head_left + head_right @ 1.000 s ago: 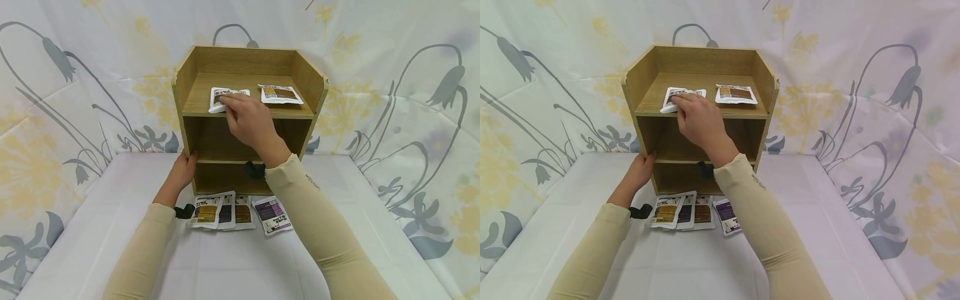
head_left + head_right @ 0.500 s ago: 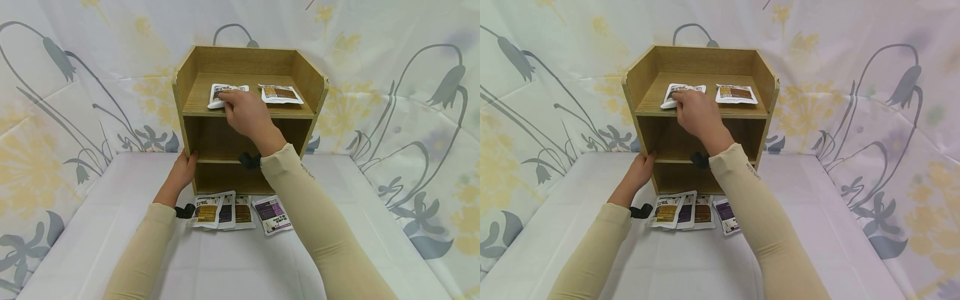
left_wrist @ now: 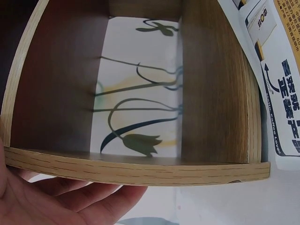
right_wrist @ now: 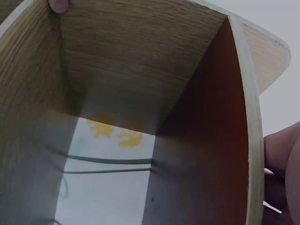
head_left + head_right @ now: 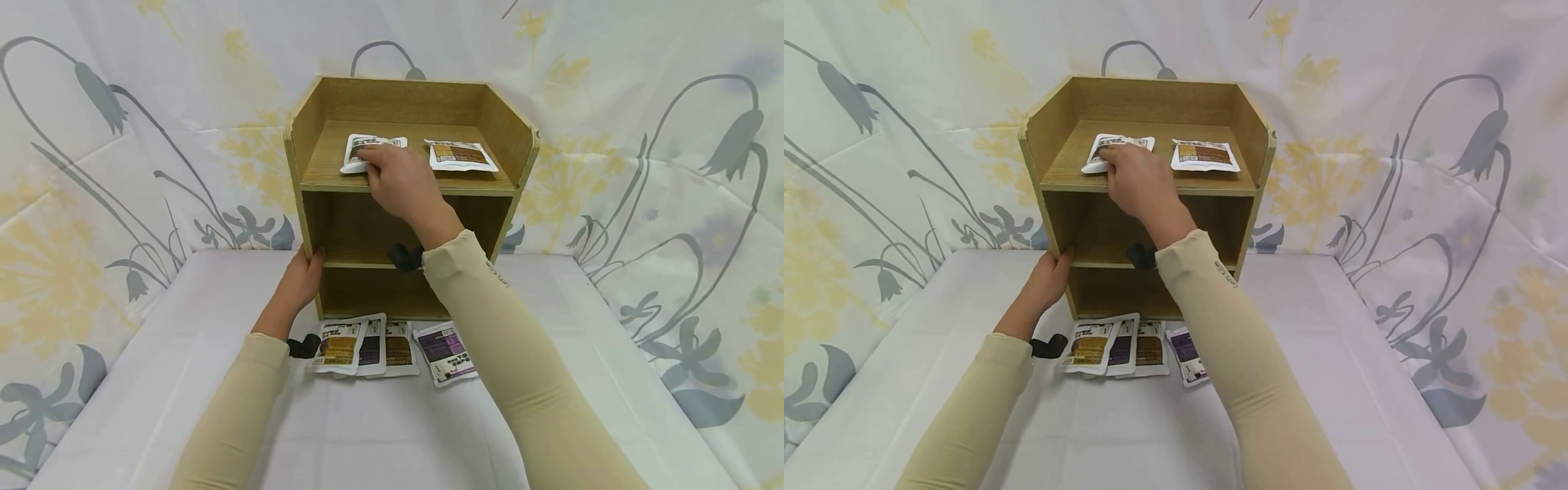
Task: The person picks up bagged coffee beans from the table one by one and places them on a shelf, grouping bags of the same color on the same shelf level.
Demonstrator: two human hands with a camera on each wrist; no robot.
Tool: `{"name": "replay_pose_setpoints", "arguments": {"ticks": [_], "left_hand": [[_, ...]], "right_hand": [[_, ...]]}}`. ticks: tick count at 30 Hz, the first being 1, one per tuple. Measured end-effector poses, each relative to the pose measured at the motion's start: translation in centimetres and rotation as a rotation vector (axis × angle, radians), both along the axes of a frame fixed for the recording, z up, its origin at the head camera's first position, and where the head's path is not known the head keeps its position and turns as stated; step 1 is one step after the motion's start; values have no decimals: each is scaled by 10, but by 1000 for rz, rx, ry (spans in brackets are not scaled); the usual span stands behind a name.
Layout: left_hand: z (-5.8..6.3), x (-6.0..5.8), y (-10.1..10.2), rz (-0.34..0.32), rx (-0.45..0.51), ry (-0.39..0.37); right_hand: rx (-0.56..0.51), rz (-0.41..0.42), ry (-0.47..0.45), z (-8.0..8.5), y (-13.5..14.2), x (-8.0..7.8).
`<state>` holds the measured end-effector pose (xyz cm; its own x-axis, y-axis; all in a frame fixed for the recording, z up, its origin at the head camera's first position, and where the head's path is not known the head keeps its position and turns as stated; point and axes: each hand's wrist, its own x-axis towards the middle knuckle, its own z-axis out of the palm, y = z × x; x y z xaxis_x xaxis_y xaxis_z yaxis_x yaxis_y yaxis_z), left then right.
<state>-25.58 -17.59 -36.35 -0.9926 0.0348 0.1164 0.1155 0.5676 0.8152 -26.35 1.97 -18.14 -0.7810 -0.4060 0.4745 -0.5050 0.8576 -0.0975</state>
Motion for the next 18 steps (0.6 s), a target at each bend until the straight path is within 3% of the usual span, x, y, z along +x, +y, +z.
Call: {"name": "replay_pose_setpoints", "arguments": {"ticks": [12, 18], "left_hand": [[2, 1, 0, -7, -2, -2], [2, 1, 0, -7, -2, -7]], "right_hand": [[-99, 73, 149, -12, 7, 1], [-110, 85, 134, -17, 13, 8]]}}
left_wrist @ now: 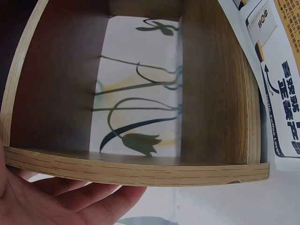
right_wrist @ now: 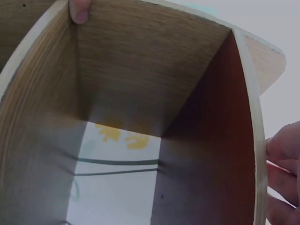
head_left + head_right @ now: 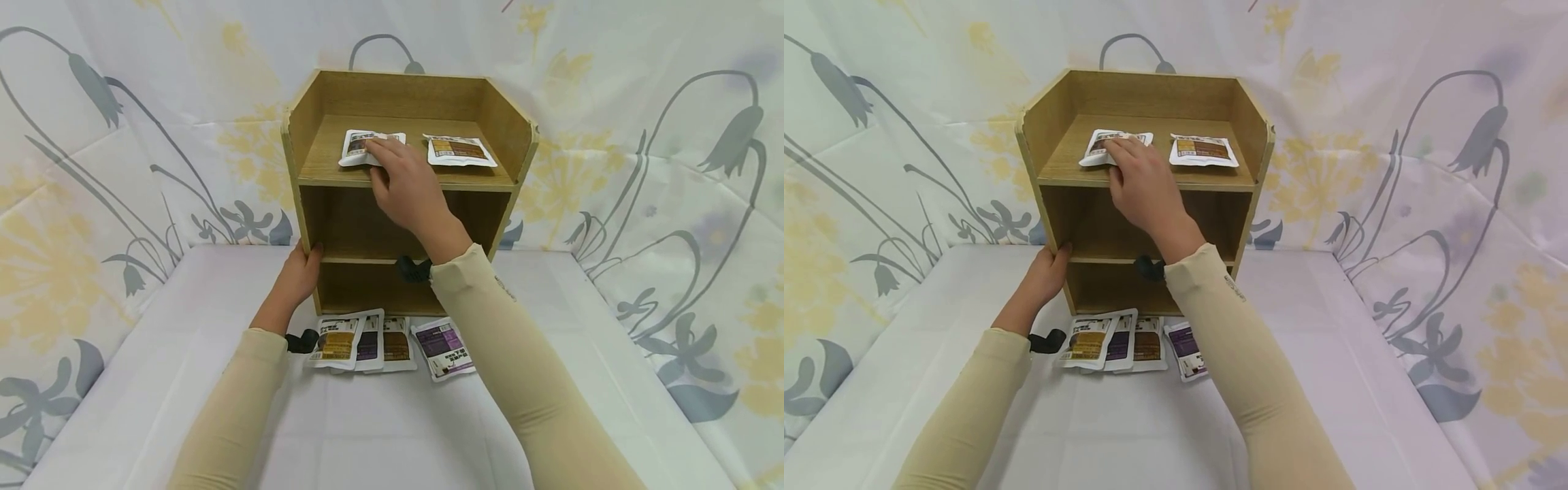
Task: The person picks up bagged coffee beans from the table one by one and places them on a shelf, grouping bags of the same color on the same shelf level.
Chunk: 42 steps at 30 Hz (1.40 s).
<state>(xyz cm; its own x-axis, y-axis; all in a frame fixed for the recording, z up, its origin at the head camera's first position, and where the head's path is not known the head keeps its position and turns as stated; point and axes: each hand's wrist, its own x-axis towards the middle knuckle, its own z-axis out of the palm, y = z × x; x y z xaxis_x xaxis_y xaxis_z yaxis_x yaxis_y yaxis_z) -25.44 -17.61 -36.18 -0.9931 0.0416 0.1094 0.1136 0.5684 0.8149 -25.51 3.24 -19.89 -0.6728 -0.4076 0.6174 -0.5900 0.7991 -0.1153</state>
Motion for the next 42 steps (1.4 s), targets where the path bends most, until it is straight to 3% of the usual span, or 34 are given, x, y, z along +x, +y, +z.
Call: {"name": "replay_pose_setpoints", "arguments": {"ticks": [15, 29, 36, 42], "left_hand": [[-1, 0, 2, 10, 4, -13], [1, 0, 2, 9, 18, -3], [2, 0, 2, -8, 35, -6], [3, 0, 2, -13, 47, -12]], "right_hand": [[-18, 13, 9, -20, 23, 29], [-53, 111, 75, -45, 43, 53], [-48, 131, 77, -65, 50, 61], [-11, 129, 26, -86, 56, 65]]}}
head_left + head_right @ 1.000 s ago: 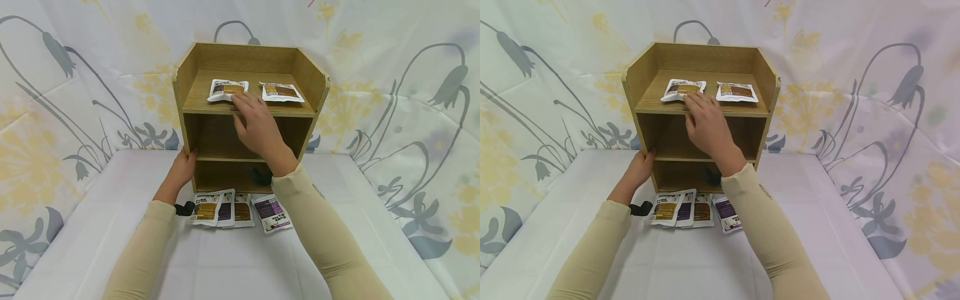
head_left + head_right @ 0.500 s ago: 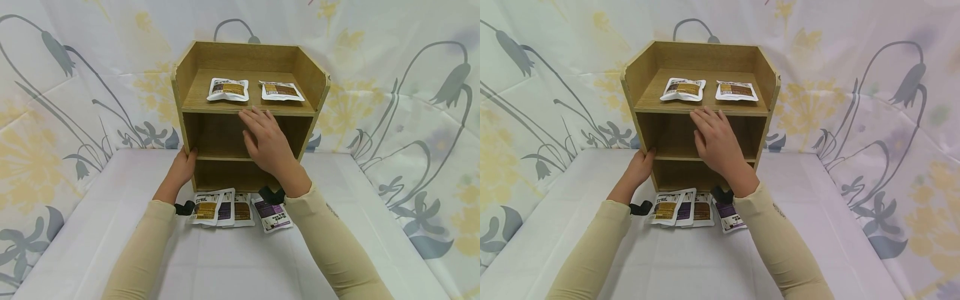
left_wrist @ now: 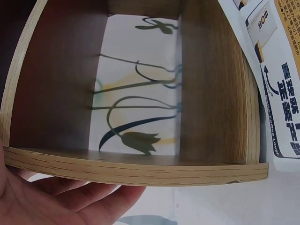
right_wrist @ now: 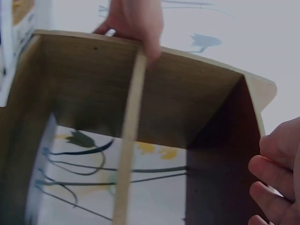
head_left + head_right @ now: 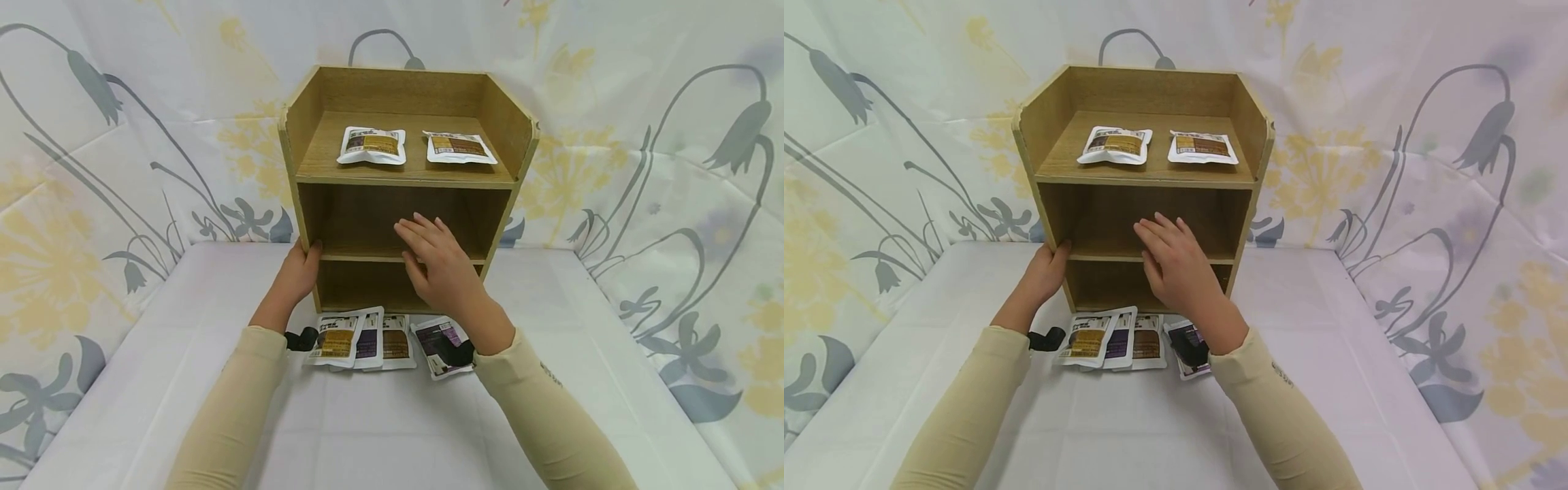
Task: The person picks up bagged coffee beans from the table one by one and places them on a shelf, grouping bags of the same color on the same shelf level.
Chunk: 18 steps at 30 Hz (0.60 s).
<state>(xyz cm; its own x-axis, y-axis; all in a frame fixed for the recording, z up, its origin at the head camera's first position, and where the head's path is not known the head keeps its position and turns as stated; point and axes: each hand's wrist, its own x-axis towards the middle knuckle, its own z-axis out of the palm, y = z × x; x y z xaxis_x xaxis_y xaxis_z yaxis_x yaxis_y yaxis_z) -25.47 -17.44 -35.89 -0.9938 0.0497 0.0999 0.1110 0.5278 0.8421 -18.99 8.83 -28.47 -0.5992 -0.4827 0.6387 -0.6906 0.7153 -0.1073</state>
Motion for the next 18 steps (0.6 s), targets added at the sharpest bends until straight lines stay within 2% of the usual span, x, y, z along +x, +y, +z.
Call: {"name": "replay_pose_setpoints", "arguments": {"ticks": [9, 18], "left_hand": [[-1, 0, -2, 8, -9, -5], [-4, -1, -2, -6, 7, -7]], "right_hand": [[95, -20, -135, -29, 10, 9], [129, -37, -182, -52, 25, 13]]}}
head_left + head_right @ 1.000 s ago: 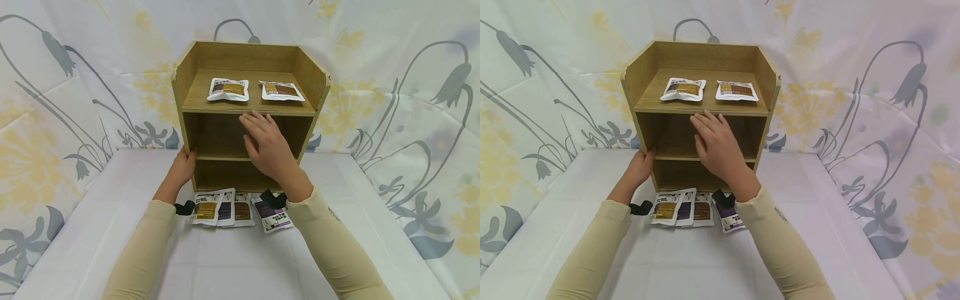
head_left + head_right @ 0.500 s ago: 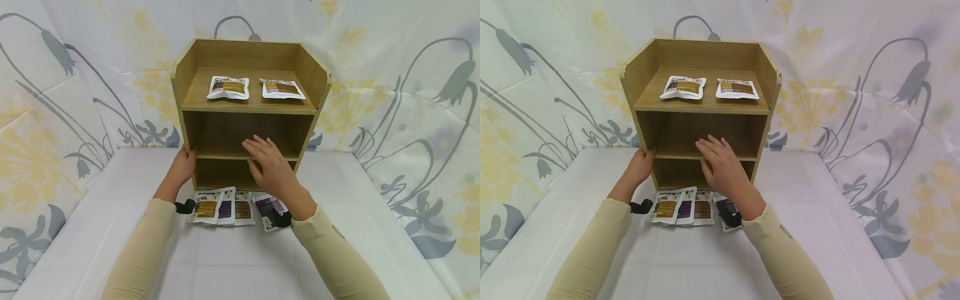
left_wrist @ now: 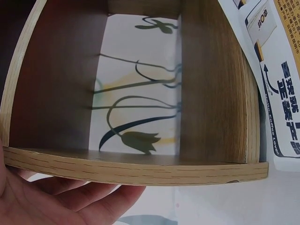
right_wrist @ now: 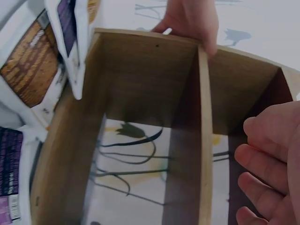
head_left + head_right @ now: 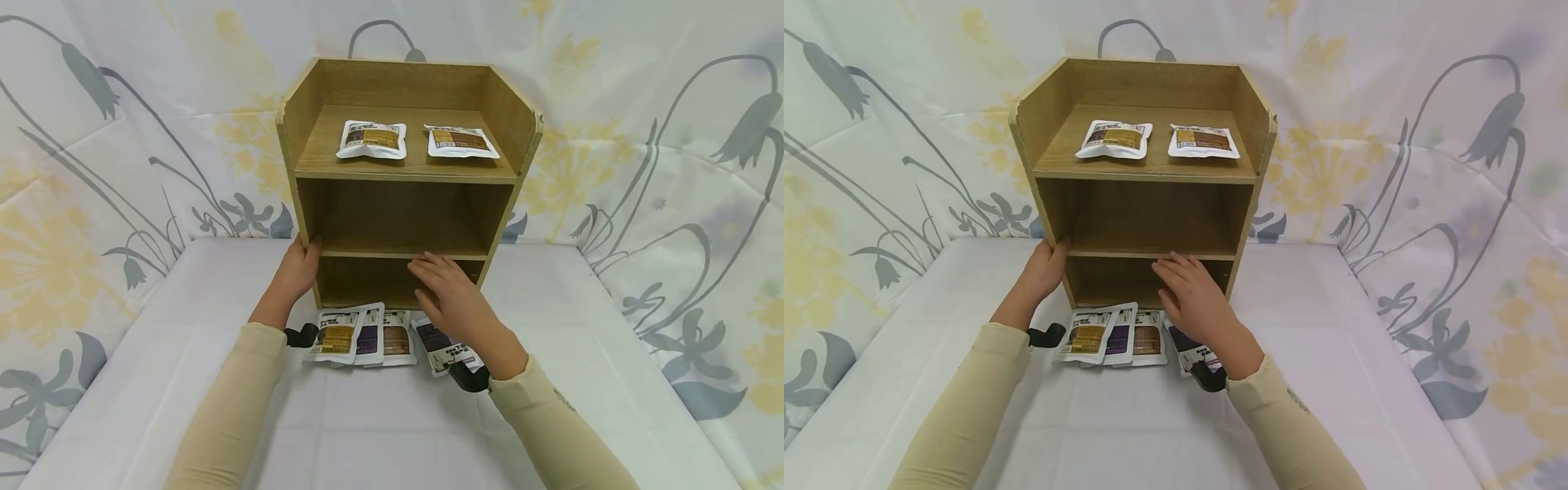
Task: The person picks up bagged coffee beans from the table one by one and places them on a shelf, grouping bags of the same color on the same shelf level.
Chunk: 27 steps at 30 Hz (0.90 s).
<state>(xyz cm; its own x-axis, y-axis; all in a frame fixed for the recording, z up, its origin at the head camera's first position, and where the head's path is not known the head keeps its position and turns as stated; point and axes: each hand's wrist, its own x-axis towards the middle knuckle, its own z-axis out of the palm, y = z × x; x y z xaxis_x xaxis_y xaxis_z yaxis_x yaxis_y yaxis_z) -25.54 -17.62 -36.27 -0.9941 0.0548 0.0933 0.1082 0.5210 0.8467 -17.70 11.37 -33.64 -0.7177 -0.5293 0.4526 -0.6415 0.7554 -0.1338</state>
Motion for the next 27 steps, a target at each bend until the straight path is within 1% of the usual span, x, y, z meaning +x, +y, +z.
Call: {"name": "replay_pose_setpoints", "arguments": {"ticks": [8, 15, 21, 27], "left_hand": [[1, 1, 1, 6, -2, 8], [1, 1, 2, 7, -12, 7], [1, 0, 1, 10, -11, 5], [2, 1, 1, 18, -13, -3]], "right_hand": [[-1, -23, -60, -12, 14, 3], [21, -30, -104, -22, 23, 3], [52, -46, -190, -28, 28, 7], [74, -46, -255, -39, 34, 9]]}}
